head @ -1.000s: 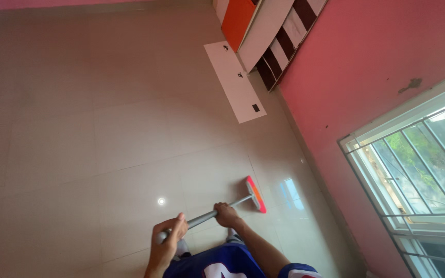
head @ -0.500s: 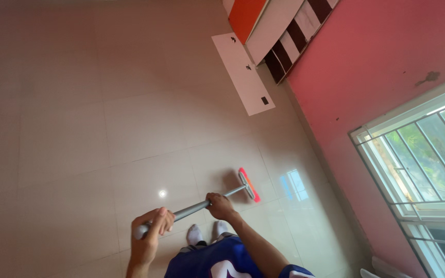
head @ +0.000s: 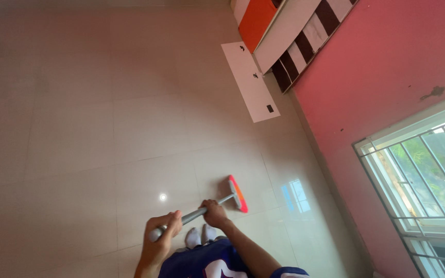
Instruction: The person sweeps the floor by using a squeegee to push debris into a red dustpan.
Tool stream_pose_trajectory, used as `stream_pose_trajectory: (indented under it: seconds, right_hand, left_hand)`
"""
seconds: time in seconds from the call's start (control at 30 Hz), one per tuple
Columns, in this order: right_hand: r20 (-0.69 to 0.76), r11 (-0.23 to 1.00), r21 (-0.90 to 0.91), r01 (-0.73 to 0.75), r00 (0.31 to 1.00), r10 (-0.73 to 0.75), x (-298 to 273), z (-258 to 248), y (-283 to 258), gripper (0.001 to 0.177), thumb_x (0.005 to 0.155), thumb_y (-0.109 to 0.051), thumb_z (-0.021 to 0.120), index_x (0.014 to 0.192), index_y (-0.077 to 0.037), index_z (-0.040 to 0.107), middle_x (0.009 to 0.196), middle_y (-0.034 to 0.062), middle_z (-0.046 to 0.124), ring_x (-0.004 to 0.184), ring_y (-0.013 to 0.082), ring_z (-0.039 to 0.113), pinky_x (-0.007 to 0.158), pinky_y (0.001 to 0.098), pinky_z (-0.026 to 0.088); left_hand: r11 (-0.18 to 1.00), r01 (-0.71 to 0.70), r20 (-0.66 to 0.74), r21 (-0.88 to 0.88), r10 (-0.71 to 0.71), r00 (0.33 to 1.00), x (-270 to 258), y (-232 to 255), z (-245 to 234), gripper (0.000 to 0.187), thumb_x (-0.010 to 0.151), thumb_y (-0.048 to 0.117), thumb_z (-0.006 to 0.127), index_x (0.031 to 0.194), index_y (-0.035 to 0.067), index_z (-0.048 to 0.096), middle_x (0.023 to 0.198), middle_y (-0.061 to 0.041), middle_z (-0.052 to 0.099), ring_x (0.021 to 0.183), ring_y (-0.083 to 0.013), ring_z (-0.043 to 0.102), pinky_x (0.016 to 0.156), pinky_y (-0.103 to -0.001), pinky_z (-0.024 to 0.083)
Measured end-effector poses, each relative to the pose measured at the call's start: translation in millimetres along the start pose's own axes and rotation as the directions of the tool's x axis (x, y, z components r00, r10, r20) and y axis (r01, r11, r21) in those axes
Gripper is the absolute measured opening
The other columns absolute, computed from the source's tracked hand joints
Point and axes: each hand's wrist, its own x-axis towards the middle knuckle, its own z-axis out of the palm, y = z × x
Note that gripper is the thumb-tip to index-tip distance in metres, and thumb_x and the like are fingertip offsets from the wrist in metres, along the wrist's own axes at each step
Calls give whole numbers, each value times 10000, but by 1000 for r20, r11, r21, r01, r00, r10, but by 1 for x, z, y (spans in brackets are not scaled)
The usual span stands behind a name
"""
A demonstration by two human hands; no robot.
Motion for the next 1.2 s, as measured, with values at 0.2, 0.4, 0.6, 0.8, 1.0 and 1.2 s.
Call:
stream_pose_trajectory:
  seconds: [0.2, 0.4, 0.6, 0.8, 1.0, 1.2]
  right_hand:
    - [160, 999, -16, 42, 986, -39, 9, 4, -51, 213, 912, -236, 741, 1057, -102, 658, 1076, 100, 697, 1088, 318, 649, 980, 463, 492]
    - [11, 992, -128, 17, 1000, -15, 2, 11, -19, 200, 863, -203, 743, 1006, -98, 650, 1045, 89, 694, 1098, 314, 637, 966, 471, 483]
    - [123, 926, -256, -276, 941, 315, -18, 5, 19, 164, 907, -199, 610, 1061, -154, 646, 1194, 59, 642, 1248, 300, 567, 969, 593, 450]
    - [129, 955, -234, -180, 968, 214, -10, 83, -51, 220, 1012, -331, 583, 1057, -136, 672, 1169, 113, 654, 1201, 341, 581, 989, 543, 467]
    - [-26, 996, 69, 53, 998, -51, 27, 156, -178, 118, 924, -199, 693, 982, -98, 685, 1058, 120, 706, 1114, 354, 628, 933, 478, 512]
    - [141, 996, -52, 70, 988, -62, 43, 150, -209, 187, 881, -254, 733, 960, -96, 672, 965, 114, 709, 1008, 350, 668, 915, 486, 510]
  left_hand:
    - [982, -180, -85, -50, 176, 981, -10, 37, -37, 555, 1061, 222, 549, 552, 93, 368, 505, -3, 374, 486, -129, 358, 497, -317, 301]
    - [979, -151, -52, -137, 145, 988, -23, 11, -50, 518, 1059, 283, 558, 591, 80, 470, 562, -25, 465, 553, -156, 456, 590, -336, 428]
    - [920, 332, 70, 211, -353, 933, -26, -50, -39, 412, 974, 366, 612, 696, 75, 701, 615, -15, 576, 582, -113, 482, 571, -325, 389]
    - [976, 215, 126, -36, -209, 970, -45, -30, -129, 430, 1019, 252, 588, 650, 35, 627, 604, -1, 532, 566, -108, 437, 549, -305, 370]
    - [997, -23, 43, -72, 26, 999, -49, 36, -228, 490, 1019, 152, 565, 551, 31, 484, 534, -13, 439, 499, -114, 354, 505, -310, 304]
    - [991, -130, 7, -38, 131, 991, -51, 57, -265, 554, 1043, 214, 541, 525, 74, 401, 498, -23, 430, 462, -112, 371, 478, -308, 327]
